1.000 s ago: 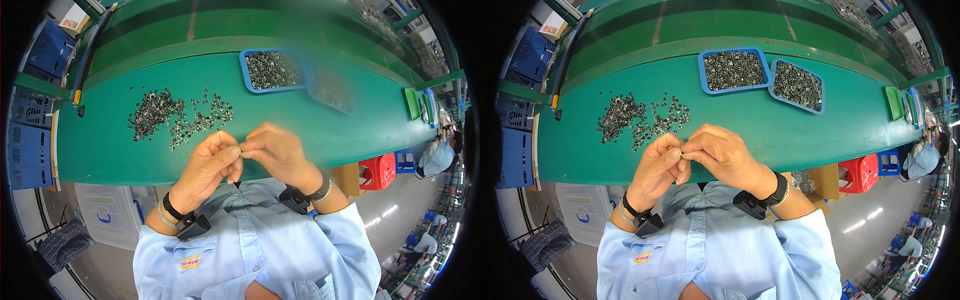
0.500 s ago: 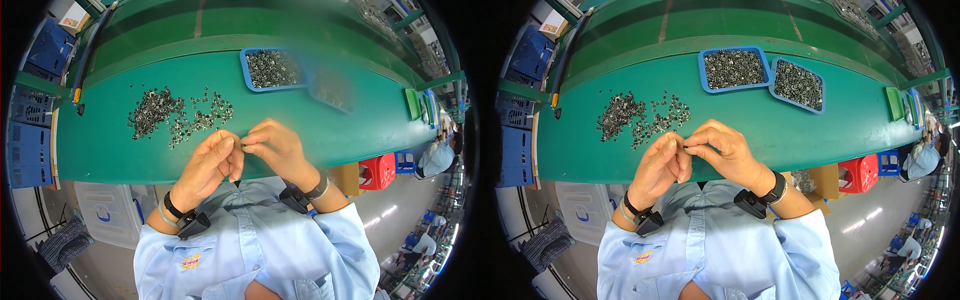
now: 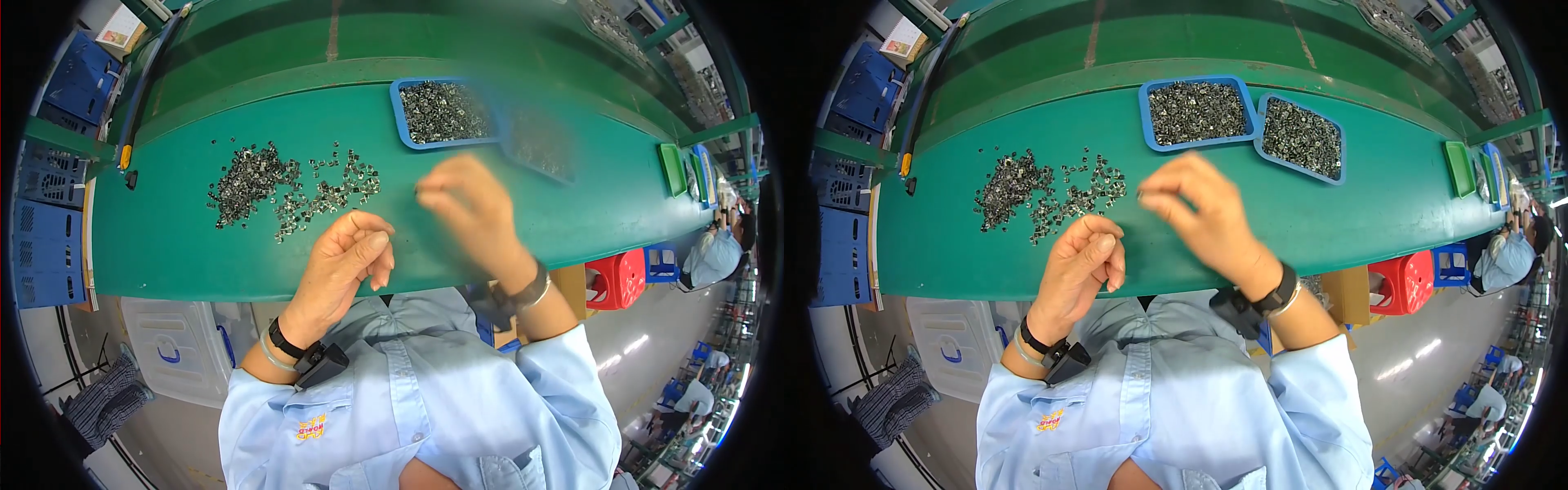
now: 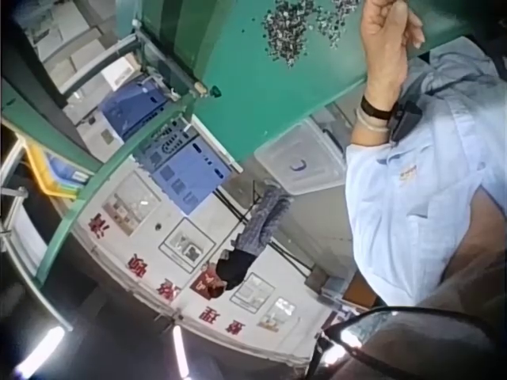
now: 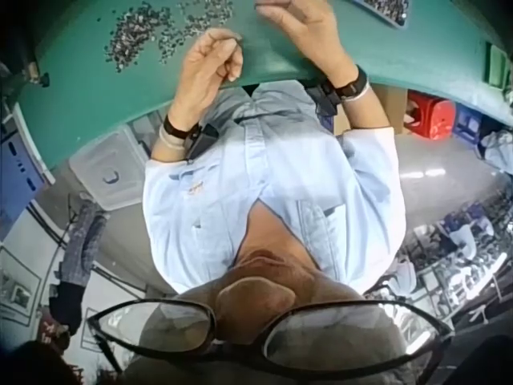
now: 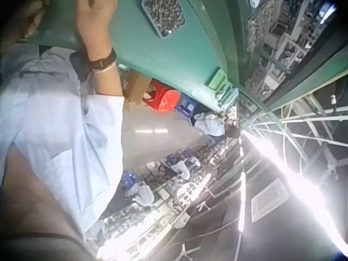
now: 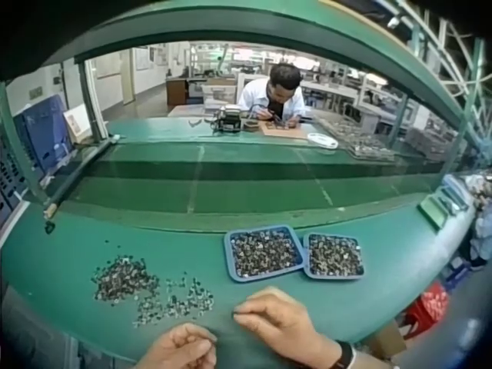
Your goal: The person picks up a small metal component from a pile, inspects it by hand, and places it into a blue tray, repeating this process.
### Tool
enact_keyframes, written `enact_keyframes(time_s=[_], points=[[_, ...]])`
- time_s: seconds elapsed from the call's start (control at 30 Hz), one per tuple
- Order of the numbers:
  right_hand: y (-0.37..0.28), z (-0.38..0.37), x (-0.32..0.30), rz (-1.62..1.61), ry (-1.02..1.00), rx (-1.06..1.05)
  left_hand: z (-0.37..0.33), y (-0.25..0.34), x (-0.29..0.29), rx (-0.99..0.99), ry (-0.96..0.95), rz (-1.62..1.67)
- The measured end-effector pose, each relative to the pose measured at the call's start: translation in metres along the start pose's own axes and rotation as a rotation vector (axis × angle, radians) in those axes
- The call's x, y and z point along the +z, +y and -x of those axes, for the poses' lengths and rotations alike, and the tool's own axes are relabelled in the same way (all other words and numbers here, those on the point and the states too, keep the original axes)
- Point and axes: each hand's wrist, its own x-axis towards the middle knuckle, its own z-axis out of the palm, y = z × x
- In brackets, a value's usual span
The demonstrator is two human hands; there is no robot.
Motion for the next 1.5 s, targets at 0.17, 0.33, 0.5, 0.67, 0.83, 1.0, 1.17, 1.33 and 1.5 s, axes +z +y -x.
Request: enact_keyframes(time_s=[0.17,0.33,0.5,0.67,0.83,1.0,1.17,1.33,1.5], points=[[0.034,-0.04,-0.018,0.234,0.165,0.129,0.007,-0.011,-0.014,-0.047,-0.002,-0.045],[0.045,-0.031,0.003,0.275,-0.102,0.062,0.007,-0.012,-0.024,-0.068,0.007,0.018],[0.046,-0.017,0.034,0.318,-0.316,0.019,0.007,-0.011,-0.029,-0.1,-0.031,0.078],[0.038,-0.024,0.033,0.402,-0.361,0.033,0.007,-0.011,-0.033,-0.094,-0.055,0.106],[0.027,-0.023,0.014,0.315,-0.417,0.247,0.006,-0.012,-0.033,-0.106,-0.067,0.118],[0.027,-0.014,0.016,0.102,-0.345,0.374,0.001,-0.007,-0.027,-0.114,-0.031,0.093],[0.034,-0.004,0.018,0.171,-0.335,0.304,-0.004,-0.009,-0.02,-0.092,0.031,0.05],[0.033,-0.001,0.01,0.086,-0.311,0.34,-0.005,-0.007,-0.017,-0.093,0.055,0.041],[0.032,0.001,0.001,0.074,-0.3,0.359,-0.008,-0.008,-0.013,-0.092,0.062,0.012]])
